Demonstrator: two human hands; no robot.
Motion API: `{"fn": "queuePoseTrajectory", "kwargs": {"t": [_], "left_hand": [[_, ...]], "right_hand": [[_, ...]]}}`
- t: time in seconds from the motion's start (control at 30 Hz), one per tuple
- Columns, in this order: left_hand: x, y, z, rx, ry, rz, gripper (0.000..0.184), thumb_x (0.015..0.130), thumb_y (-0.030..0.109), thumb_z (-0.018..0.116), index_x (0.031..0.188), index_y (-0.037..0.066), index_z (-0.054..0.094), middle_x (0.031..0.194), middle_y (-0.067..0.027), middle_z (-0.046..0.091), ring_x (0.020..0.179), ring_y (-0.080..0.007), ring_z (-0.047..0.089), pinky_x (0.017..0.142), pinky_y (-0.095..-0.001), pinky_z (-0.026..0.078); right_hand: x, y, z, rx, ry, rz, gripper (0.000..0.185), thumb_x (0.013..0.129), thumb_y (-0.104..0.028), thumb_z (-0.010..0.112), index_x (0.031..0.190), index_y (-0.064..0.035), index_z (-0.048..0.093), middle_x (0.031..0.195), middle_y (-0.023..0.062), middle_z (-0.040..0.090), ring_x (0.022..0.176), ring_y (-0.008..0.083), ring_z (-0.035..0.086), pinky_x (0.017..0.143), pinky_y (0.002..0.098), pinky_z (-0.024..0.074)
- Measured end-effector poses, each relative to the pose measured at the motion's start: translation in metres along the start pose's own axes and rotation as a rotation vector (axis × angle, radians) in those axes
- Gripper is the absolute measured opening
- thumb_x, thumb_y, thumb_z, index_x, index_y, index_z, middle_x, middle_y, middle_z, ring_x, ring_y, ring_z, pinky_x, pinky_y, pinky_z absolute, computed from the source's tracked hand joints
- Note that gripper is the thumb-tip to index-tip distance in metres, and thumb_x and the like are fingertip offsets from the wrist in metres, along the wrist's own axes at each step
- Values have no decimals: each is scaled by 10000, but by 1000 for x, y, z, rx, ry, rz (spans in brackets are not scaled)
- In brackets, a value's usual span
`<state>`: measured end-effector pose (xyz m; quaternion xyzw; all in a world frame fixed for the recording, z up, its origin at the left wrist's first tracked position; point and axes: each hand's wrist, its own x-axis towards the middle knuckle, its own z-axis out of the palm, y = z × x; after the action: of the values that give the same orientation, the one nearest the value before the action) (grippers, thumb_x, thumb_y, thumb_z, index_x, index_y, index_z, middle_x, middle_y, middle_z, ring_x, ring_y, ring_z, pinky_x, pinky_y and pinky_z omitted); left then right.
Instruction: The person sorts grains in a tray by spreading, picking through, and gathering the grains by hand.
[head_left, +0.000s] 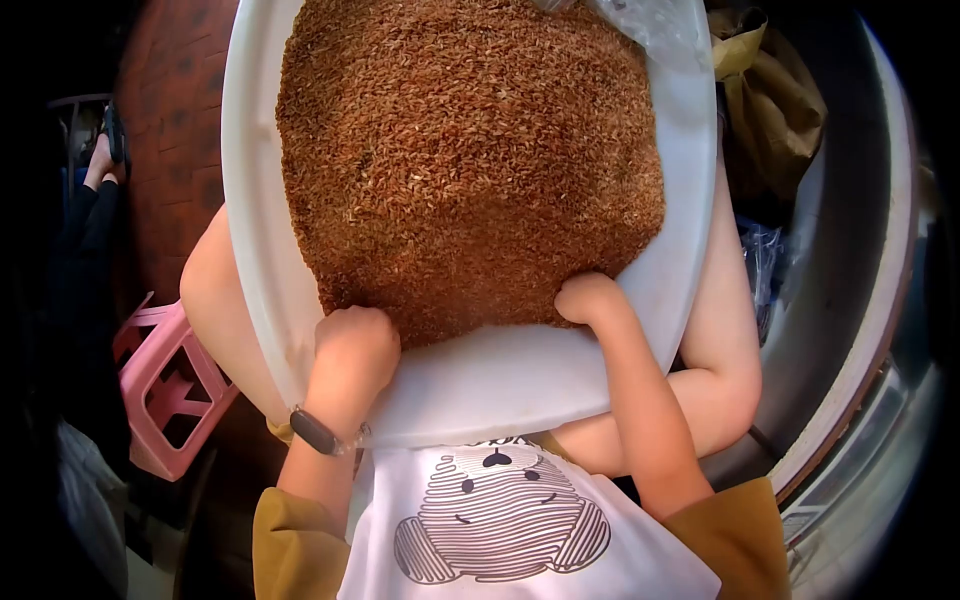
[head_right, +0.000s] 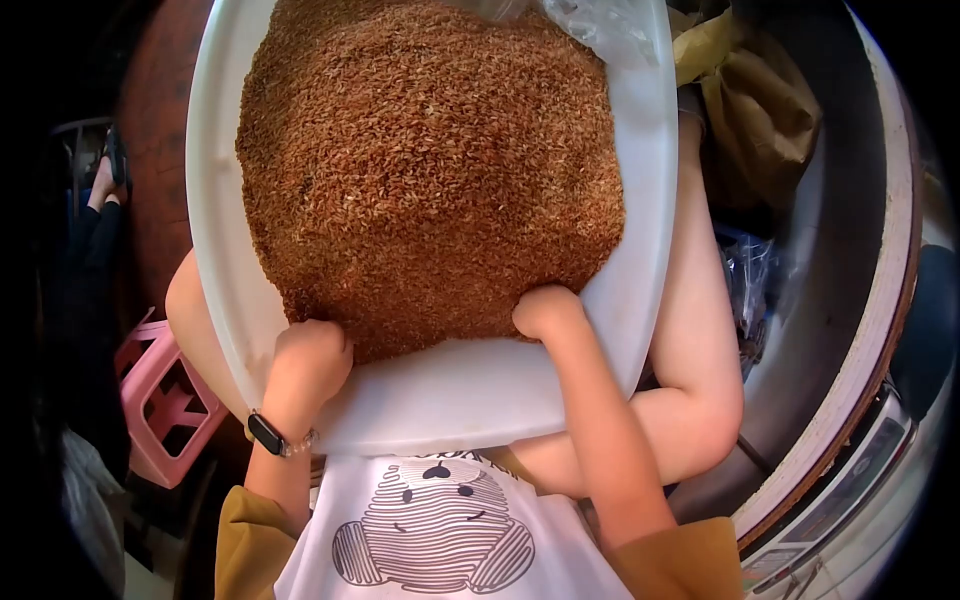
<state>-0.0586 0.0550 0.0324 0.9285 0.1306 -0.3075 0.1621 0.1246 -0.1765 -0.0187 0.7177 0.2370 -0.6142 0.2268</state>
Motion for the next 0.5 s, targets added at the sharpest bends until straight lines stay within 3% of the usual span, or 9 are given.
{"fn": "queuePoseTrajectory", "kwargs": {"t": [0.13,0.23,0.33,0.37,0.43,0.5], "left_hand": [[4,-3,2,-113,-163,2,262,833,171,544,684,-2,672,743,-205,654,752,-363,651,702,-450,529],[11,2,-6,-217,-363,88,259,838,171,529,804,-46,666,809,-229,661,797,-405,641,766,-478,518],[15,10,5,-516,-272,202,288,843,174,526,961,-65,635,862,-244,660,827,-425,632,802,-485,511],[13,13,2,-452,-219,166,285,849,171,521,978,-62,623,855,-245,657,812,-425,631,783,-488,511],[8,18,-9,-328,-106,95,281,861,165,511,1011,-55,600,842,-246,651,782,-425,630,745,-495,510],[2,23,-26,-60,-77,-136,246,854,171,529,958,-37,611,818,-226,657,776,-389,646,727,-476,525]], "right_hand": [[55,1,41,175,124,-180,333,800,-130,479,994,7,712,1121,203,662,987,325,658,834,400,519],[11,-30,10,733,-124,-90,347,828,-131,476,1021,88,664,988,247,668,979,314,660,822,401,503],[-4,-41,1,653,-70,-359,364,861,-160,476,987,146,630,923,258,654,987,301,663,816,406,505],[-15,-40,-4,711,-46,-313,359,851,-188,479,999,77,671,1077,252,654,994,329,654,856,424,507],[-29,-28,-12,460,141,-225,332,854,-184,499,1013,35,691,1091,217,667,1014,318,656,846,408,512],[-41,-15,-16,303,212,-88,314,856,-185,503,1009,-6,711,1101,198,675,1029,317,654,839,403,519]]}}
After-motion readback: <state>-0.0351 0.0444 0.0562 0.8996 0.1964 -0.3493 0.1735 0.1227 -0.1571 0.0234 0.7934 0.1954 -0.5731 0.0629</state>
